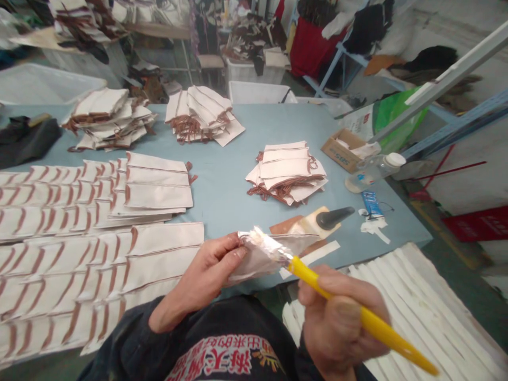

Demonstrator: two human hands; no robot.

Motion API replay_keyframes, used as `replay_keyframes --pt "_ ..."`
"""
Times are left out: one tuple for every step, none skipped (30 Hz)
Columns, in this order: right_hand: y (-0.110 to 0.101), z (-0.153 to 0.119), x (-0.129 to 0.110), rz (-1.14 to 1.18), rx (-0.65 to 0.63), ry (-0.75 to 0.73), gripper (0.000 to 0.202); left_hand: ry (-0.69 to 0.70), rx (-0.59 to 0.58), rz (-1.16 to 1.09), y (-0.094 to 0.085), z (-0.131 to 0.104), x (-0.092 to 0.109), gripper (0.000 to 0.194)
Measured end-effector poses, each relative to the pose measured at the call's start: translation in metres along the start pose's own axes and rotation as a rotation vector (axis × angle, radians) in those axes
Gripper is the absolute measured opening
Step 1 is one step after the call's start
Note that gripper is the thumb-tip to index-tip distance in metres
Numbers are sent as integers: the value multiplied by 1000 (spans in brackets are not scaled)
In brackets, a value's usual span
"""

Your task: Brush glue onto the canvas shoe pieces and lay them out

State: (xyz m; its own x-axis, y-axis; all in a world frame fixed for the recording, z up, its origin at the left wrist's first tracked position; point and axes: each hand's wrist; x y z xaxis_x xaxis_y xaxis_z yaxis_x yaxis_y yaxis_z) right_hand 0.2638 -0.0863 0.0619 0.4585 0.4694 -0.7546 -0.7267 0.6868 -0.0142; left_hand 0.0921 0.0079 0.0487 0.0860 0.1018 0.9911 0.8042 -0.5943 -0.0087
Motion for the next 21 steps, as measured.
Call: replay_keyframes --pt "-4 4 0 22 82 75 20 127 25 139 2 0 -3 23" --pt "-9 9 -1 35 144 143 19 275 50 270 4 -1 -8 24" --pt "-13 13 -1 37 181 201 18 428 71 387 6 -2 -14 25" --pt "-17 17 -1 31 194 248 18 567 86 486 7 -2 -21 26" --pt "-21 19 -1 17 189 289 19 677 91 571 9 -3 -28 26" --pt "-24 20 -1 2 171 319 22 754 87 643 9 -4 -36 26" --pt "-27 20 -1 -15 149 344 25 795 83 701 10 -5 -42 25" --pt "-29 19 -1 -38 124 370 28 810 76 748 10 -5 -47 24" --pt "-30 17 -1 -65 94 392 30 812 73 784 10 -5 -50 23" --pt "-31 15 0 -93 62 404 31 810 75 812 9 -5 -52 22" --pt "-31 14 1 -123 30 405 31 806 82 834 9 -5 -53 22" --pt "-31 12 2 -151 -1 397 30 802 90 851 9 -4 -53 22" --pt "-31 11 3 -179 -26 384 30 797 96 861 10 -3 -53 22" --pt "-31 10 4 -207 -48 368 30 795 98 865 10 -3 -53 21" --pt "-31 9 5 -236 -69 351 29 793 98 862 10 -2 -54 21" --pt "-31 8 6 -263 -94 341 29 791 94 853 11 -2 -55 21" --pt "-31 7 6 -279 -129 338 28 789 90 841 11 -1 -56 21" --pt "-31 5 6 -282 -172 341 27 787 89 828 12 -2 -58 21" --pt "-31 3 4 -276 -217 344 26 783 87 819 12 -2 -60 21" --pt "-30 1 2 -263 -258 347 26 779 87 814 12 -2 -61 21" --pt "-30 -1 -2 -245 -292 350 25 775 87 811 12 -3 -63 21"
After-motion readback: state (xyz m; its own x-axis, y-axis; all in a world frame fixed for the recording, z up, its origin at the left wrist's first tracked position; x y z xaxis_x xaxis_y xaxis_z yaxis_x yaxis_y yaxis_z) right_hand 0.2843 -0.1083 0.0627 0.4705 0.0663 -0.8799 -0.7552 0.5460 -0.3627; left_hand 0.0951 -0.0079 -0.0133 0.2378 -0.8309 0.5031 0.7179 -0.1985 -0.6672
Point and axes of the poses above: each hand's wrist, its own z-axis towards the middle knuckle, its own y-axis out of the palm, x = y × z, and after that the axes turned 1 degree about -y, right-handed
